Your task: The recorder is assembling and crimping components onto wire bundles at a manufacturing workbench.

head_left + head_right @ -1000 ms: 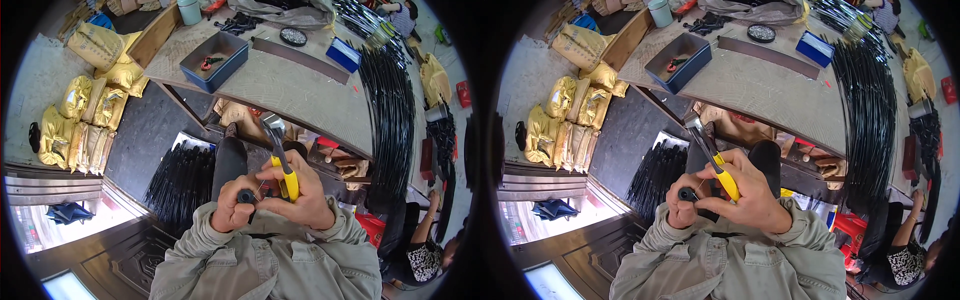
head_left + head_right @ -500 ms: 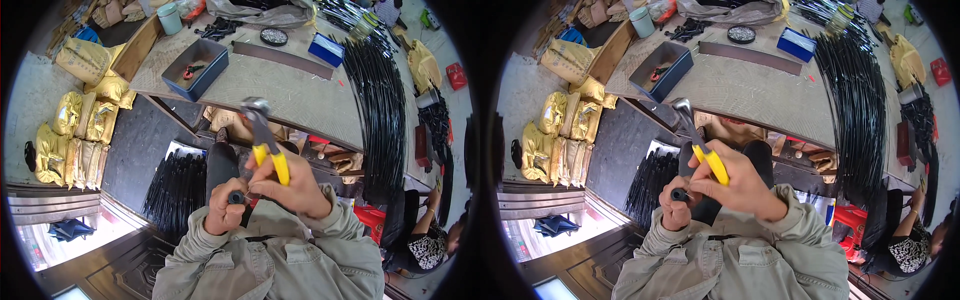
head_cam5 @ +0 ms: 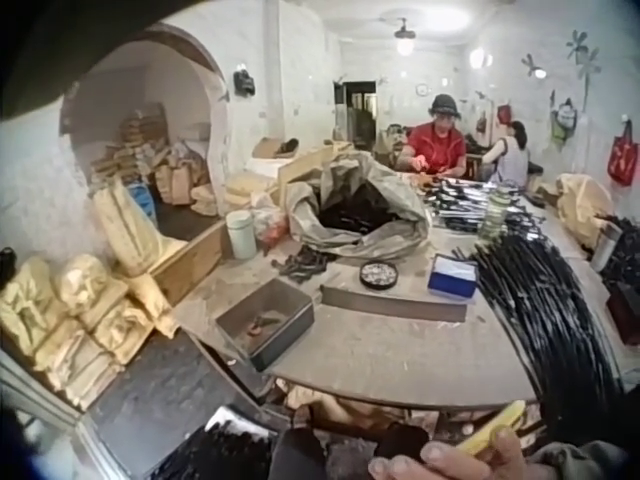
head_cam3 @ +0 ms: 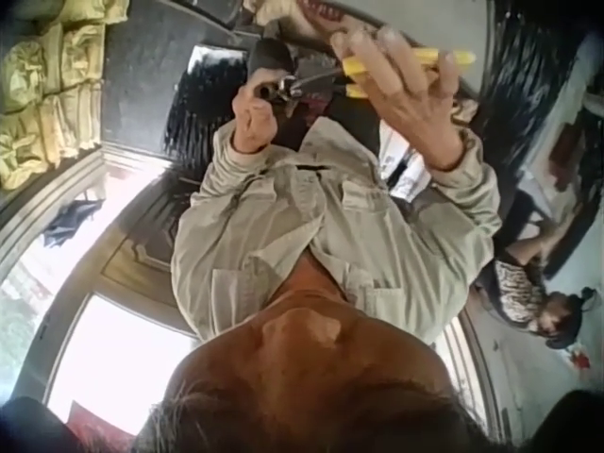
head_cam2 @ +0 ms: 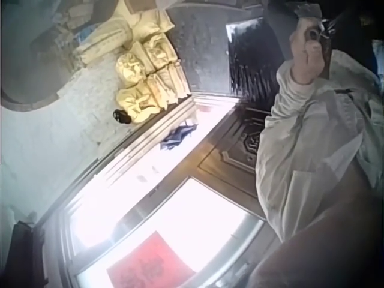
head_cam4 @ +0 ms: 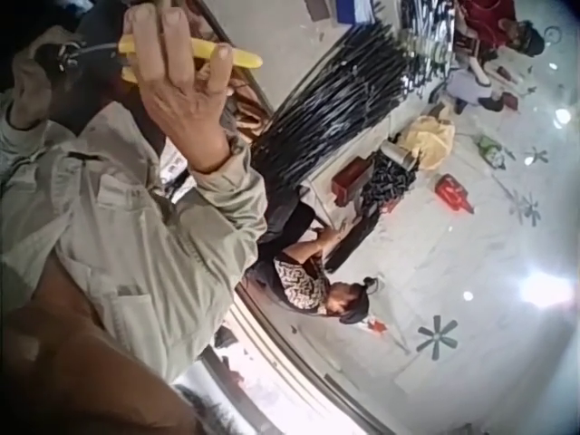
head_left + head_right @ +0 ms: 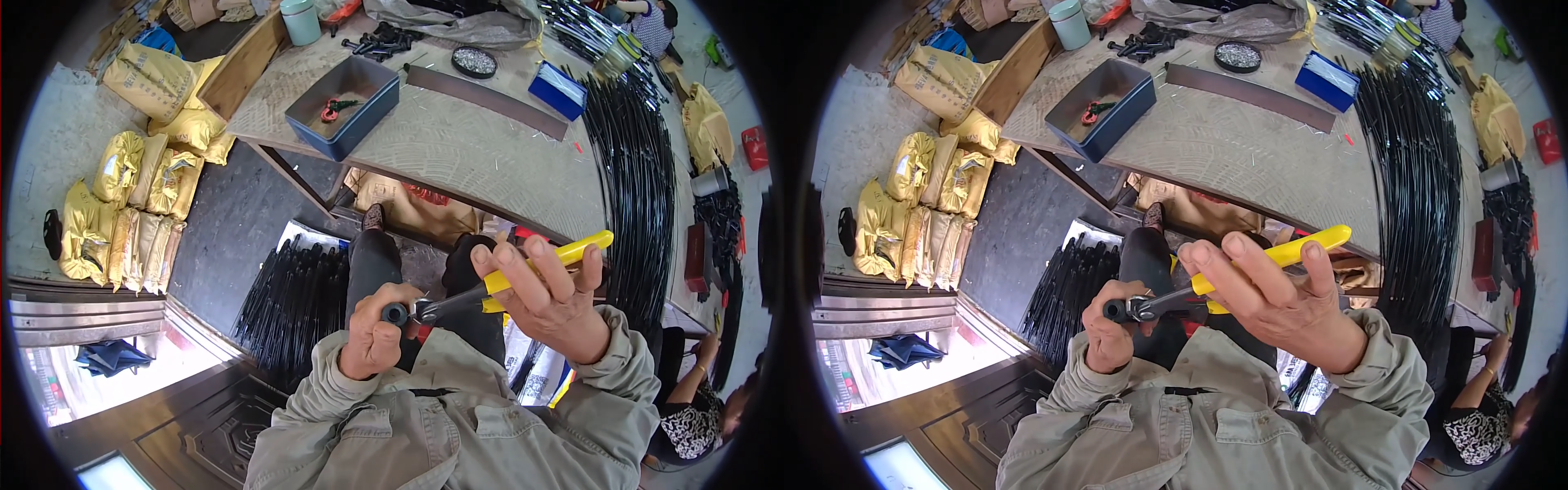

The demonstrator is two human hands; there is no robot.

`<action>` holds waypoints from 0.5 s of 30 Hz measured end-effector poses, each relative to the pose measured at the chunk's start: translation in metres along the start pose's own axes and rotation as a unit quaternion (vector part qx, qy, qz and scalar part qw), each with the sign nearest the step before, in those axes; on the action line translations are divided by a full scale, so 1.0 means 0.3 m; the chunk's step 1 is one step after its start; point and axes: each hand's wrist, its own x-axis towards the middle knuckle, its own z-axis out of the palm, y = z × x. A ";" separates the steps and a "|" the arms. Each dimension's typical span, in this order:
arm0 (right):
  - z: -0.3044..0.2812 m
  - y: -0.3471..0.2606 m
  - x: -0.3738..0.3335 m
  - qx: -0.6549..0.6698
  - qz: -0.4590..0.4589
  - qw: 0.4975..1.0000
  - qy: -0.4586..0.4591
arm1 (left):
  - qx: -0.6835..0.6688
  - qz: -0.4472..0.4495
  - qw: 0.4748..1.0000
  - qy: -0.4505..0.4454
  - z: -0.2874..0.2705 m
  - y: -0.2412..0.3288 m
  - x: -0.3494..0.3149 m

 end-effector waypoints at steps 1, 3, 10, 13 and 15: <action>0.004 -0.004 -0.001 -0.007 -0.002 1.000 0.005 | 0.000 0.001 1.000 0.001 0.001 0.003 0.000; 0.013 -0.019 -0.002 -0.021 -0.007 1.000 0.018 | 0.031 -0.004 0.999 0.013 0.006 0.021 0.000; 0.000 -0.209 -0.060 0.124 0.198 0.971 -0.045 | 0.128 0.028 0.986 0.105 0.040 0.023 -0.018; -0.008 -0.192 -0.066 0.205 0.201 0.955 -0.074 | 0.152 0.009 0.981 0.116 0.034 0.024 -0.018; -0.034 -0.140 -0.075 0.293 0.133 0.936 -0.144 | 0.131 0.050 0.990 0.027 -0.010 0.020 -0.004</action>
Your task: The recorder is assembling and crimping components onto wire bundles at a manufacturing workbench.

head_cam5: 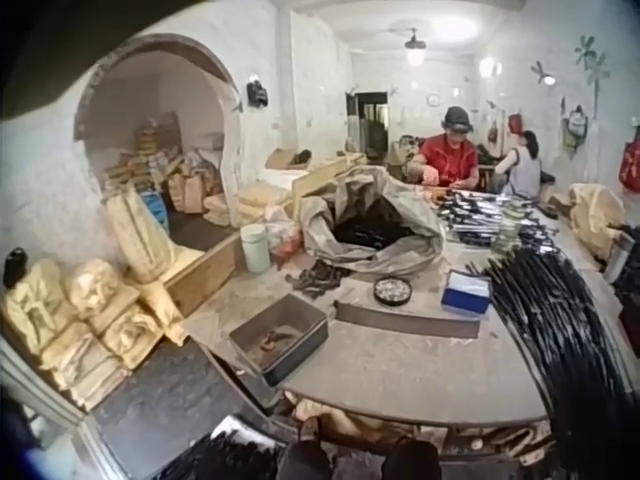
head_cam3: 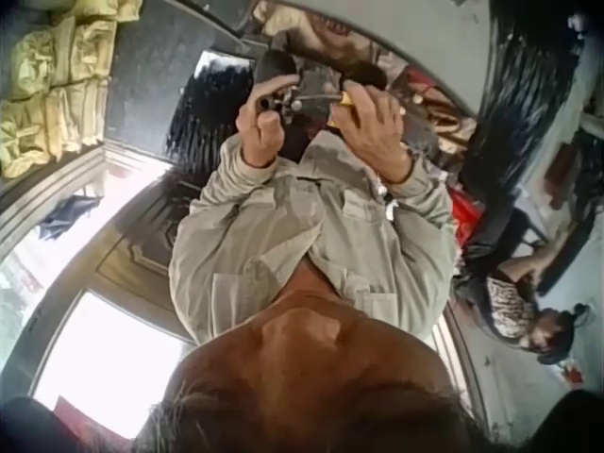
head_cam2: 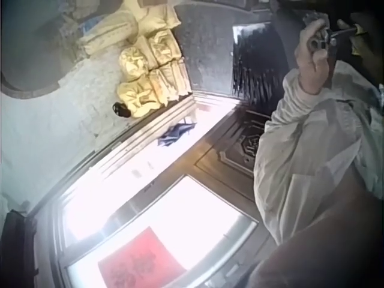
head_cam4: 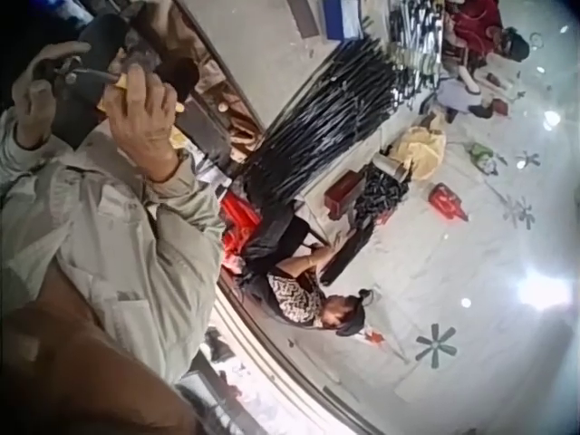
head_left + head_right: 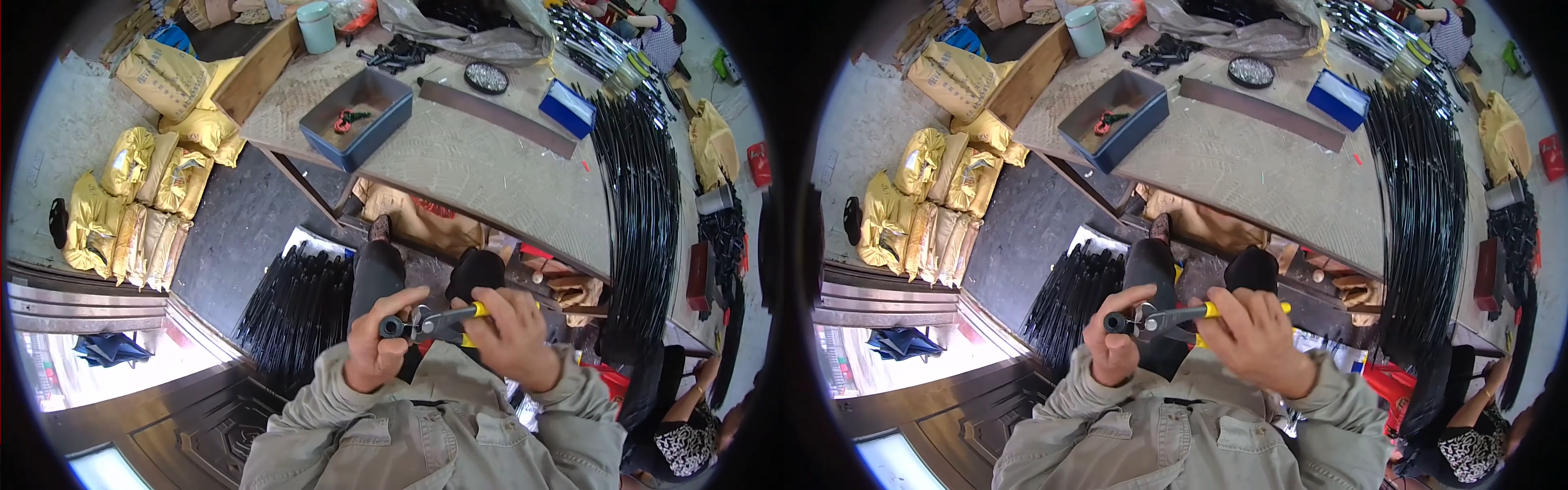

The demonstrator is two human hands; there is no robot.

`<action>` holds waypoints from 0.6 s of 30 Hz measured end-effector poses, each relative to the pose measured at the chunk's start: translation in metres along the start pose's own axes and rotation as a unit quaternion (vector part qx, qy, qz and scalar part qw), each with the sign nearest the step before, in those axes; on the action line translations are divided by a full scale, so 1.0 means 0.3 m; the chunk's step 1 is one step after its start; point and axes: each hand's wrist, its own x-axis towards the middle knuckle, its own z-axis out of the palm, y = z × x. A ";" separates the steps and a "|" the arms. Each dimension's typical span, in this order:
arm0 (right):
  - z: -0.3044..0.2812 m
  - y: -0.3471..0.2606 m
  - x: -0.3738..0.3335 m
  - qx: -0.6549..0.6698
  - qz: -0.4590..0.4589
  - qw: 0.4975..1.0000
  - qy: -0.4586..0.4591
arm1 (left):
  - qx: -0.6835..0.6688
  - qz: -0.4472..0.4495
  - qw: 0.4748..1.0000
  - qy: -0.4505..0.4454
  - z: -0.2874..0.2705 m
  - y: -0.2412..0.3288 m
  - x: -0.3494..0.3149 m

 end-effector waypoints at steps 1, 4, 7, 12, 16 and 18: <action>-0.034 0.025 -0.002 0.006 0.006 1.000 -0.008 | -0.014 0.020 0.999 -0.039 -0.020 -0.005 -0.005; -0.145 0.110 0.012 0.362 -0.047 0.883 -0.296 | -0.055 0.026 0.970 -0.236 -0.084 0.024 0.042; -0.150 0.117 0.029 0.371 -0.015 0.882 -0.291 | -0.099 0.049 0.935 -0.337 -0.075 0.013 0.038; -0.158 0.091 0.017 0.371 0.004 0.892 -0.258 | -0.075 0.093 0.957 -0.265 -0.051 -0.003 0.009; -0.187 0.072 -0.039 0.358 0.037 0.899 -0.249 | -0.093 0.022 0.959 -0.266 -0.049 0.029 0.009; -0.157 0.110 -0.051 0.507 0.092 0.775 -0.366 | -0.117 -0.018 0.951 -0.284 -0.049 0.027 0.012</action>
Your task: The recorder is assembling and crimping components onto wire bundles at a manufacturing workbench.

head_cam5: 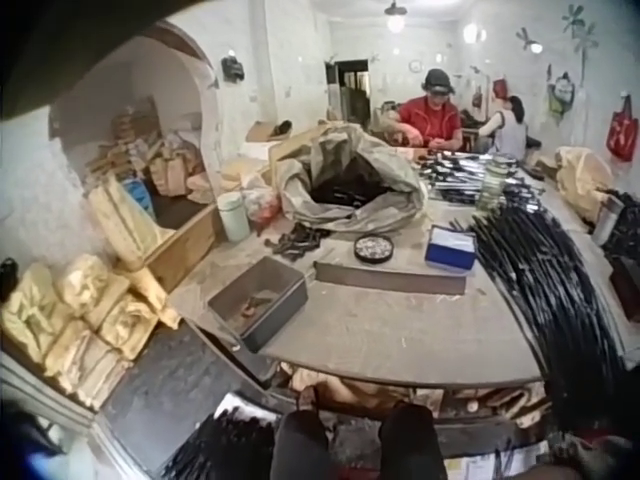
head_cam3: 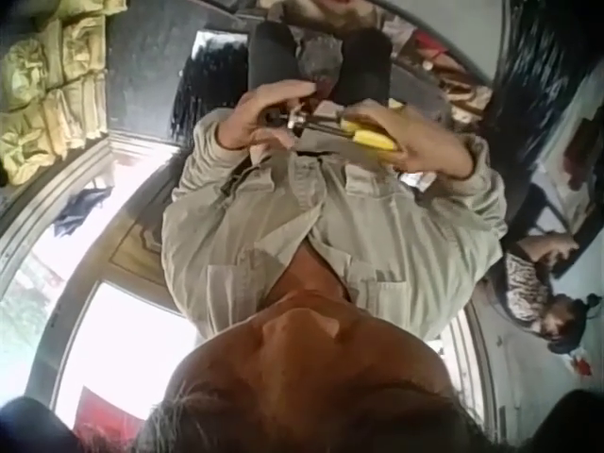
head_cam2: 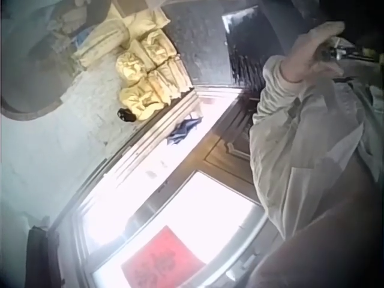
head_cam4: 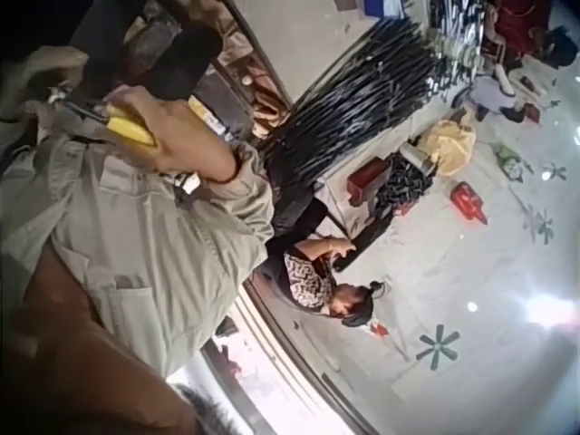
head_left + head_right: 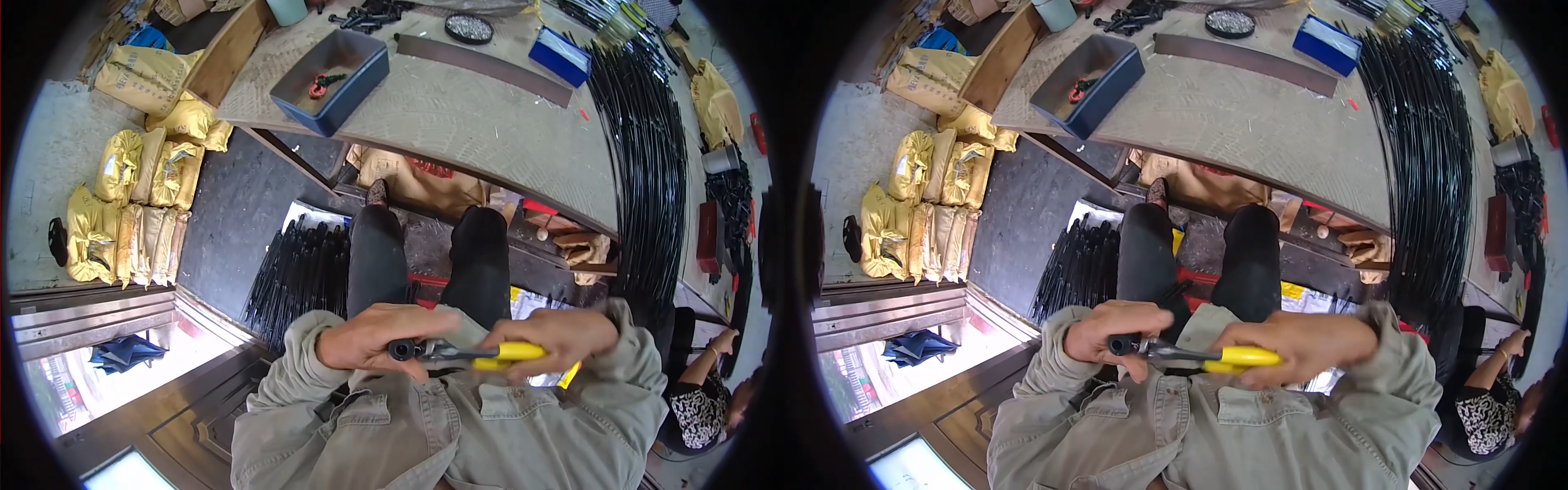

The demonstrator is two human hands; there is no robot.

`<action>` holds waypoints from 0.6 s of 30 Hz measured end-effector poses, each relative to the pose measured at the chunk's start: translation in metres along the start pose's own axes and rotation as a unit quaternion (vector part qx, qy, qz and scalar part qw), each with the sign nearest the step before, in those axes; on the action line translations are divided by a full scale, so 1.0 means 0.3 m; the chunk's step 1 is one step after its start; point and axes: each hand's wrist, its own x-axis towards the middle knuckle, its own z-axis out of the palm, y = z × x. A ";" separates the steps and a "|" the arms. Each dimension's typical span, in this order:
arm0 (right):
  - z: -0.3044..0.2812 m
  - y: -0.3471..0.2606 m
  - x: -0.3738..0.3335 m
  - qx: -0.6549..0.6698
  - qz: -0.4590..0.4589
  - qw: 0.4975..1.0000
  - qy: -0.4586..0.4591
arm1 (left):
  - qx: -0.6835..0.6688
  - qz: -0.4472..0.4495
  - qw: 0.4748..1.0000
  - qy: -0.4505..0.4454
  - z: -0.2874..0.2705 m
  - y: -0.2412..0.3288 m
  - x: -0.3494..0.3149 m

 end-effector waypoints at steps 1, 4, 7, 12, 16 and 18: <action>-0.028 0.030 0.016 0.180 0.056 0.975 -0.119 | 0.009 0.019 0.999 -0.036 -0.019 -0.011 0.011; -0.048 0.016 0.008 0.181 0.050 0.974 -0.127 | 0.032 0.060 0.992 -0.107 -0.042 -0.033 0.021; -0.028 -0.013 -0.004 -0.174 -0.075 0.977 0.098 | 0.085 0.033 0.996 0.015 -0.004 -0.037 -0.007; 0.009 0.014 0.050 -0.416 -0.075 0.885 0.196 | 0.163 0.040 0.980 0.108 0.038 -0.051 -0.010; 0.004 0.021 0.074 -0.428 -0.093 0.872 0.221 | 0.155 0.049 0.972 0.167 0.045 -0.059 -0.016; 0.029 0.041 0.081 -0.409 -0.068 0.881 0.229 | 0.096 0.020 0.978 0.184 0.046 -0.056 -0.019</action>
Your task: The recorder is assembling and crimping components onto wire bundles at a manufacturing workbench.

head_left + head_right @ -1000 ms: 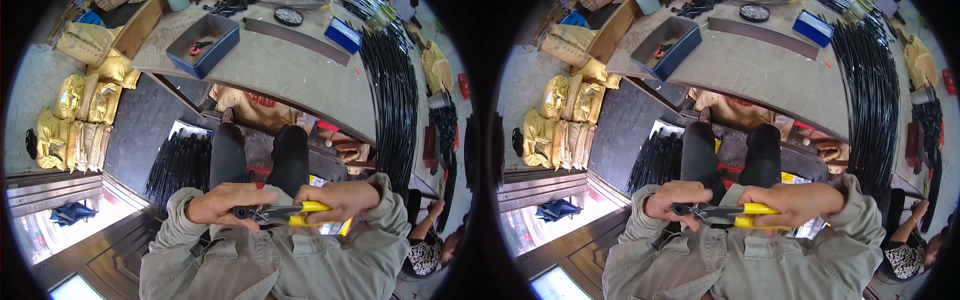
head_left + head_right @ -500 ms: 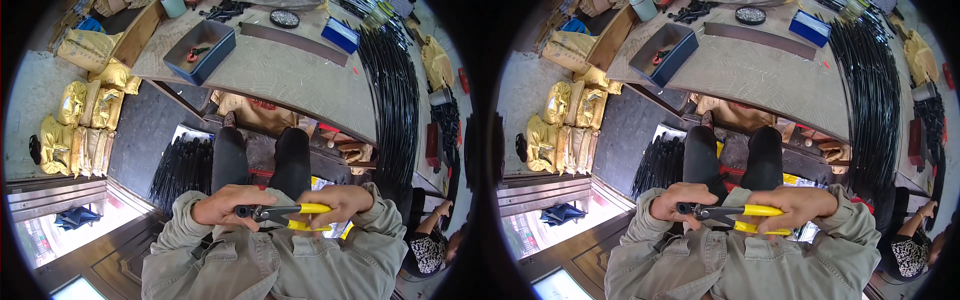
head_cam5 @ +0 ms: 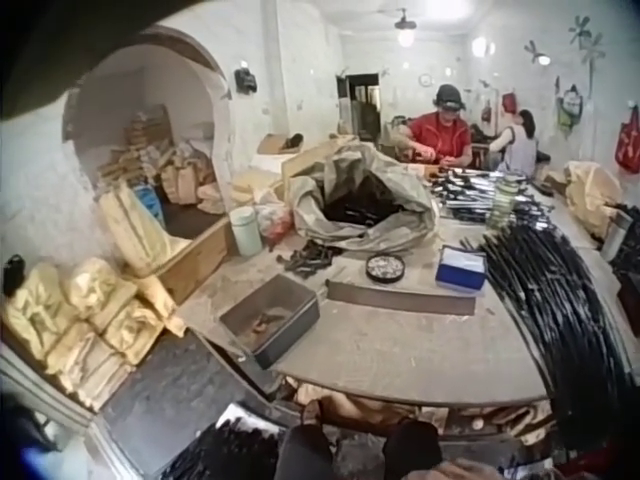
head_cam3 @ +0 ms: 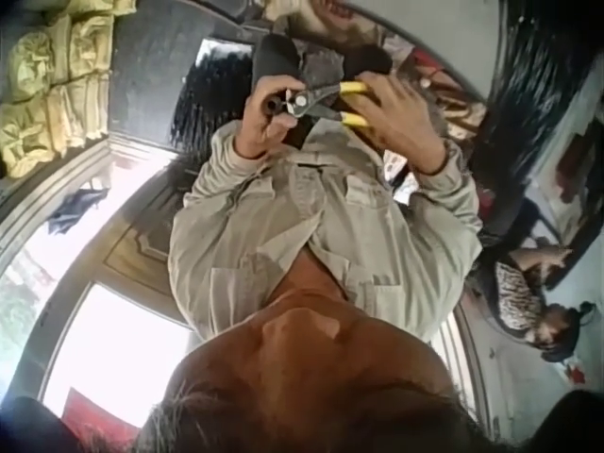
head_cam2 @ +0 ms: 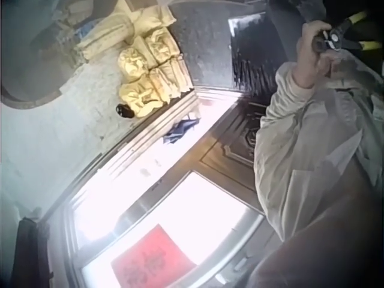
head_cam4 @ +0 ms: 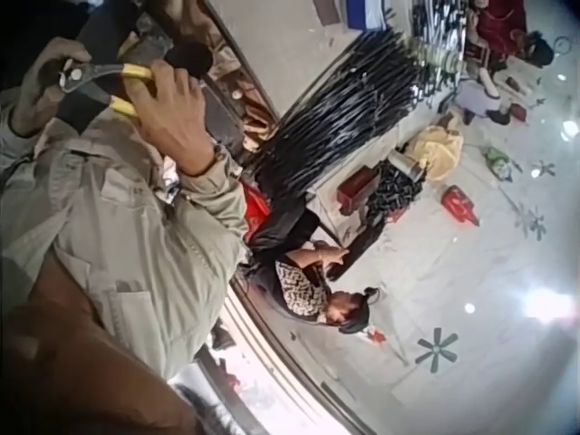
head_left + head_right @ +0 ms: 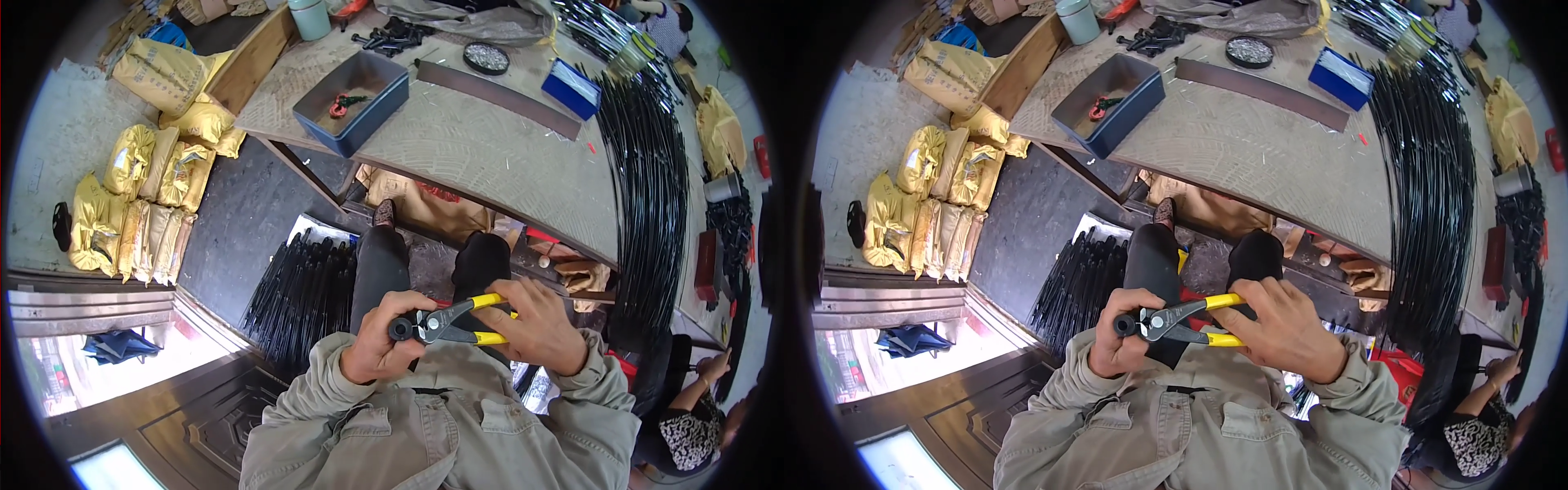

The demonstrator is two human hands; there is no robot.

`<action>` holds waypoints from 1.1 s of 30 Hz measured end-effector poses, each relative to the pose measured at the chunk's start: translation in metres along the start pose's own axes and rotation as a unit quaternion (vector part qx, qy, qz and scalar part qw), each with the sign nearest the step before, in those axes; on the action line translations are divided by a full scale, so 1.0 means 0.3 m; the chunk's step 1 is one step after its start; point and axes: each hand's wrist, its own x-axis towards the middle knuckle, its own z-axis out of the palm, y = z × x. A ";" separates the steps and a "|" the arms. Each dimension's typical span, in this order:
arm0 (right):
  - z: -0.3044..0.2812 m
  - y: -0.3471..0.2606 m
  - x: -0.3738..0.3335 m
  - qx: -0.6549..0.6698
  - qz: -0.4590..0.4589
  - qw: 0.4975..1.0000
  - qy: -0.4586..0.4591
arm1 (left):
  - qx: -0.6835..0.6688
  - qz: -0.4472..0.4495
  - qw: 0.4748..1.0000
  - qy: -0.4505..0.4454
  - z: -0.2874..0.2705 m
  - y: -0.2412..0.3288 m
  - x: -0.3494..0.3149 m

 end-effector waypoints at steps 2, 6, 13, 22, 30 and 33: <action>0.061 0.010 0.004 0.016 -0.008 0.999 0.035 | -0.025 -0.019 0.999 0.011 0.002 -0.003 0.002; 0.188 0.008 0.024 0.066 -0.007 0.991 0.118 | -0.023 0.061 0.995 0.081 0.024 -0.041 0.014; 0.189 0.043 0.064 0.083 -0.002 0.989 0.124 | 0.093 0.016 0.964 0.250 0.065 -0.033 0.079; -0.035 0.488 0.470 0.222 0.261 0.868 0.359 | -0.050 0.024 0.989 0.137 0.017 -0.082 0.068; -0.023 0.871 0.745 -0.168 0.323 0.911 0.194 | -0.079 0.019 0.991 0.109 -0.049 -0.114 0.091; -0.009 0.907 0.788 -0.189 0.339 0.909 0.152 | -0.087 0.004 0.990 0.113 -0.073 -0.129 0.107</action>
